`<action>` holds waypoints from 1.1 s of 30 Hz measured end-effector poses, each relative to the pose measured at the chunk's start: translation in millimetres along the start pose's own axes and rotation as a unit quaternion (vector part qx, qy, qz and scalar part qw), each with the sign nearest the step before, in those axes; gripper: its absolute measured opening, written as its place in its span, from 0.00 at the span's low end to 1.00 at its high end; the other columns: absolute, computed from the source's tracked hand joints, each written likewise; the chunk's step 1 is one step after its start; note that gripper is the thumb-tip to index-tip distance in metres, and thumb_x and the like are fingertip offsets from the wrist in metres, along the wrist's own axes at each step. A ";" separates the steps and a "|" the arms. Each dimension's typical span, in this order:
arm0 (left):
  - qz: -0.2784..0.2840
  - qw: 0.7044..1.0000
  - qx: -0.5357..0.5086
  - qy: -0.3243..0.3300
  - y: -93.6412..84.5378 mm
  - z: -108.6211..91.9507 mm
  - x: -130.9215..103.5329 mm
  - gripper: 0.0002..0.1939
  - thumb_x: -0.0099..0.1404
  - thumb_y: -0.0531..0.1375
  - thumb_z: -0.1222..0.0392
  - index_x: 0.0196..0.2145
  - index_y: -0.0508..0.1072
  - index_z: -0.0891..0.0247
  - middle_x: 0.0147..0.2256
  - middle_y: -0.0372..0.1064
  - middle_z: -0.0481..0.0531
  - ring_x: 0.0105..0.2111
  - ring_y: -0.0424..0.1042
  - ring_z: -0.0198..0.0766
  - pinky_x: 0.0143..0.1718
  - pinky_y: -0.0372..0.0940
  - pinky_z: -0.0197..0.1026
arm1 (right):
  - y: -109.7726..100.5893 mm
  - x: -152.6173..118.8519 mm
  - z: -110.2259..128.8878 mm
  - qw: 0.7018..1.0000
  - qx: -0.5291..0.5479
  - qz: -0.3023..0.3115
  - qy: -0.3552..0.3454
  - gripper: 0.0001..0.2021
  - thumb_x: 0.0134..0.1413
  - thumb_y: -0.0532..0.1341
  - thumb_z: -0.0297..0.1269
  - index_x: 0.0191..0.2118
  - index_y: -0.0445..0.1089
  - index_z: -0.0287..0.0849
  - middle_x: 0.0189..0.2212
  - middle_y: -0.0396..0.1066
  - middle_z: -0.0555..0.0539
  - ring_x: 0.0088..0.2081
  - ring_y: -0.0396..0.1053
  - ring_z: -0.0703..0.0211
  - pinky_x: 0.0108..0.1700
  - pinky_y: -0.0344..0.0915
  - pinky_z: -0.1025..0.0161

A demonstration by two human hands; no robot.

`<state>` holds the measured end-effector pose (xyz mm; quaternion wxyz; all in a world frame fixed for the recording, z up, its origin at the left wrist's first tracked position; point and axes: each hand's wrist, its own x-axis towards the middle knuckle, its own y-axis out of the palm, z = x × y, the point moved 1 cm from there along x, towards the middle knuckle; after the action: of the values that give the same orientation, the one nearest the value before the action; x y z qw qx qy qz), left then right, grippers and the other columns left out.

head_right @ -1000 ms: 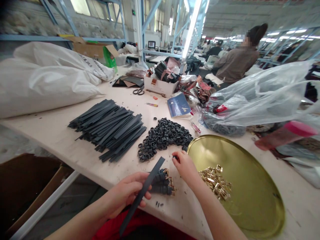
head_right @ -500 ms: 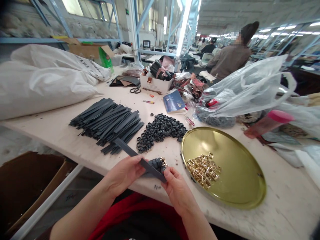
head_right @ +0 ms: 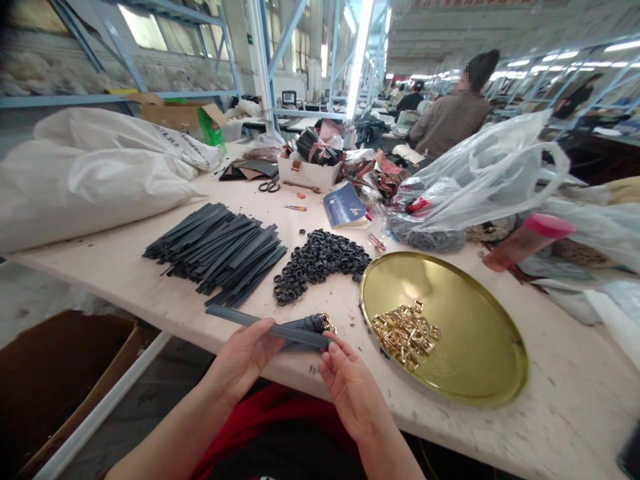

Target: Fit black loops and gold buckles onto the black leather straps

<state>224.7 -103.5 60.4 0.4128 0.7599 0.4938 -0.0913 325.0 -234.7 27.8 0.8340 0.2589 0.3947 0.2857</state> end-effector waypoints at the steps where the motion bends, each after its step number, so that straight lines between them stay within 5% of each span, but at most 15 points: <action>1: -0.002 1.000 0.002 0.003 -0.3 0.6 0.3 0.05 0.57 0.56 0.73 0.26 0.66 0.68 0.26 0.69 0.50 0.27 0.70 0.32 0.28 0.70 0.35 | -0.1 0.3 -2.1 1.000 -0.006 -0.005 0.000 0.15 0.37 0.69 0.30 0.36 0.71 0.41 0.26 0.72 0.53 0.23 0.69 0.71 0.30 0.71 0.75; 10: 0.015 0.994 0.057 0.092 -6.3 13.7 3.7 0.12 0.47 0.65 0.61 0.28 0.67 0.66 0.28 0.67 0.47 0.33 0.69 0.36 0.34 0.68 0.39 | 0.9 3.0 -8.9 1.000 -0.019 -0.006 -0.005 0.16 0.38 0.68 0.33 0.38 0.70 0.41 0.29 0.74 0.49 0.27 0.71 0.69 0.33 0.71 0.71; 14: 0.008 0.980 0.138 0.145 -9.9 20.7 4.5 0.11 0.50 0.63 0.58 0.29 0.66 0.65 0.28 0.65 0.45 0.31 0.67 0.33 0.32 0.67 0.36 | 4.0 2.7 -6.8 0.999 -0.045 0.002 -0.005 0.16 0.39 0.68 0.35 0.39 0.71 0.41 0.24 0.71 0.53 0.25 0.69 0.70 0.33 0.70 0.72; 17: 0.055 0.967 0.198 0.152 -13.9 22.4 0.0 0.09 0.53 0.61 0.59 0.28 0.65 0.64 0.27 0.64 0.44 0.29 0.67 0.33 0.34 0.67 0.37 | 1.6 5.1 -3.8 0.997 -0.072 -0.011 -0.016 0.15 0.37 0.69 0.38 0.36 0.71 0.41 0.21 0.67 0.55 0.22 0.65 0.72 0.28 0.69 0.73; 21: 0.170 0.956 0.230 0.064 -21.9 16.8 -10.8 0.08 0.51 0.62 0.64 0.30 0.65 0.64 0.30 0.67 0.47 0.32 0.69 0.35 0.37 0.66 0.38 | -6.0 8.6 5.2 0.993 -0.113 -0.009 -0.033 0.15 0.37 0.69 0.40 0.34 0.71 0.40 0.19 0.64 0.55 0.20 0.61 0.72 0.24 0.65 0.74; 25: 0.266 0.935 0.162 -0.167 -24.2 8.3 -11.4 0.07 0.54 0.59 0.61 0.32 0.66 0.64 0.33 0.70 0.53 0.35 0.71 0.37 0.33 0.66 0.35 | -8.5 6.4 11.6 0.979 -0.201 0.042 -0.017 0.15 0.41 0.66 0.43 0.35 0.70 0.39 0.18 0.64 0.55 0.19 0.60 0.71 0.24 0.62 0.72; 28: 0.311 0.878 0.177 -0.319 -19.9 5.1 -6.3 0.15 0.59 0.53 0.53 0.37 0.69 0.67 0.33 0.70 0.55 0.30 0.72 0.34 0.27 0.66 0.32 | -5.5 2.3 10.8 0.958 -0.275 0.080 -0.002 0.16 0.43 0.64 0.44 0.36 0.70 0.39 0.18 0.64 0.55 0.20 0.61 0.70 0.26 0.60 0.71; 30: 0.351 0.849 0.223 -0.327 -16.2 4.5 -4.8 0.17 0.59 0.52 0.54 0.40 0.70 0.69 0.32 0.70 0.56 0.24 0.70 0.31 0.23 0.64 0.30 | -3.7 0.3 9.2 0.950 -0.299 0.086 0.000 0.16 0.43 0.64 0.45 0.37 0.70 0.40 0.19 0.65 0.54 0.21 0.62 0.69 0.26 0.60 0.70; 33: 0.364 0.851 0.287 -0.246 -11.9 5.7 -7.9 0.14 0.58 0.53 0.62 0.42 0.69 0.68 0.27 0.69 0.52 0.16 0.65 0.26 0.17 0.59 0.26 | -3.7 -0.5 7.5 0.956 -0.278 0.088 0.001 0.18 0.46 0.61 0.48 0.39 0.69 0.40 0.23 0.67 0.53 0.22 0.62 0.68 0.27 0.61 0.68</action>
<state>212.5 -110.9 54.6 0.2877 0.9227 0.0156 -0.2562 331.7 -239.2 29.8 0.8441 0.0501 0.2759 0.4569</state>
